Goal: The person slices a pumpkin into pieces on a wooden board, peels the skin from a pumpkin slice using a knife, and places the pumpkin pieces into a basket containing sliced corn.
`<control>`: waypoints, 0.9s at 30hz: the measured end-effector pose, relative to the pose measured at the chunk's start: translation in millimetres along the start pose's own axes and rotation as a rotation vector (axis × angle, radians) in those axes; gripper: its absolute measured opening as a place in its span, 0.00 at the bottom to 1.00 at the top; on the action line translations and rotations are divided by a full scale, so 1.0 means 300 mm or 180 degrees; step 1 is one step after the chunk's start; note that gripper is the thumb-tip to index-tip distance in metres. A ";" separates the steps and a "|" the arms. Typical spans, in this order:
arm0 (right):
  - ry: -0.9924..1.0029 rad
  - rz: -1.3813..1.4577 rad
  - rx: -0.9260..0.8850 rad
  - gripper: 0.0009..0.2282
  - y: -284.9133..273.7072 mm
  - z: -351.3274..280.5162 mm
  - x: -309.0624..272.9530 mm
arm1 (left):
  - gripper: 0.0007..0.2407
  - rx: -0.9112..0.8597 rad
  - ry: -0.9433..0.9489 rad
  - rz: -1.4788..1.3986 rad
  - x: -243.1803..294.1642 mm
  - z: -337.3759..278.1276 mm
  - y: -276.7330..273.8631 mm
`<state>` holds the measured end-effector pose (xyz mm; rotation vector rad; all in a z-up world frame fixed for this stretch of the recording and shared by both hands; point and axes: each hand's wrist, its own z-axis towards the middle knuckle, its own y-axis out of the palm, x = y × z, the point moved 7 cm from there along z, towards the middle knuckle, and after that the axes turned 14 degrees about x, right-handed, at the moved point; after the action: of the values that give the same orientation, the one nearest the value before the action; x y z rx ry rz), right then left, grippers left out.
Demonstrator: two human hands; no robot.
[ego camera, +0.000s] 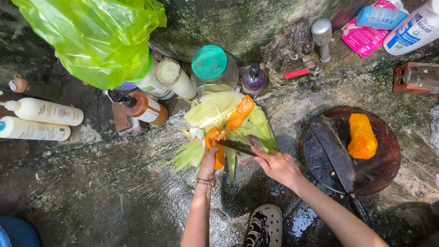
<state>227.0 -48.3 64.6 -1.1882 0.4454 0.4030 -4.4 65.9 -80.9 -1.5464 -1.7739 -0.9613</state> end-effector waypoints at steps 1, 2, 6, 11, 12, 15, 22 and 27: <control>0.0118 -0.0281 -0.0232 0.17 0.017 -0.003 0.013 | 0.13 -0.0347 -0.0346 -0.0374 -0.028 0.000 0.008; 0.0237 -0.0560 -0.0463 0.19 0.038 -0.010 0.022 | 0.11 -0.0700 -0.0679 -0.0755 -0.049 -0.005 0.018; 0.0360 -0.0451 -0.0466 0.22 0.128 -0.032 0.002 | 0.10 -0.0849 -0.1311 -0.1504 -0.070 0.036 0.027; 0.2384 0.2168 -0.0625 0.21 0.401 -0.187 0.048 | 0.08 -0.0598 -0.1505 -0.2023 -0.107 0.079 -0.016; 0.2394 0.2169 -0.0617 0.21 0.412 -0.201 0.056 | 0.08 -0.0603 -0.1513 -0.2014 -0.119 0.085 -0.021; 0.3908 0.3364 -0.1154 0.21 0.458 -0.281 0.033 | 0.14 -0.0854 -0.1617 -0.2169 -0.156 0.086 -0.023; 0.1920 0.1568 -0.1099 0.20 0.256 -0.141 0.050 | 0.11 -0.0239 -0.0690 -0.0390 -0.024 0.019 -0.024; -0.0139 -0.0321 0.0000 0.17 0.100 -0.015 0.035 | 0.14 -0.0062 -0.0699 -0.0302 0.030 -0.045 -0.017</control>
<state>219.7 -42.2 33.8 -1.1943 0.3461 0.3413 -11.2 59.5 -66.6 -1.6457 -2.0106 -0.8832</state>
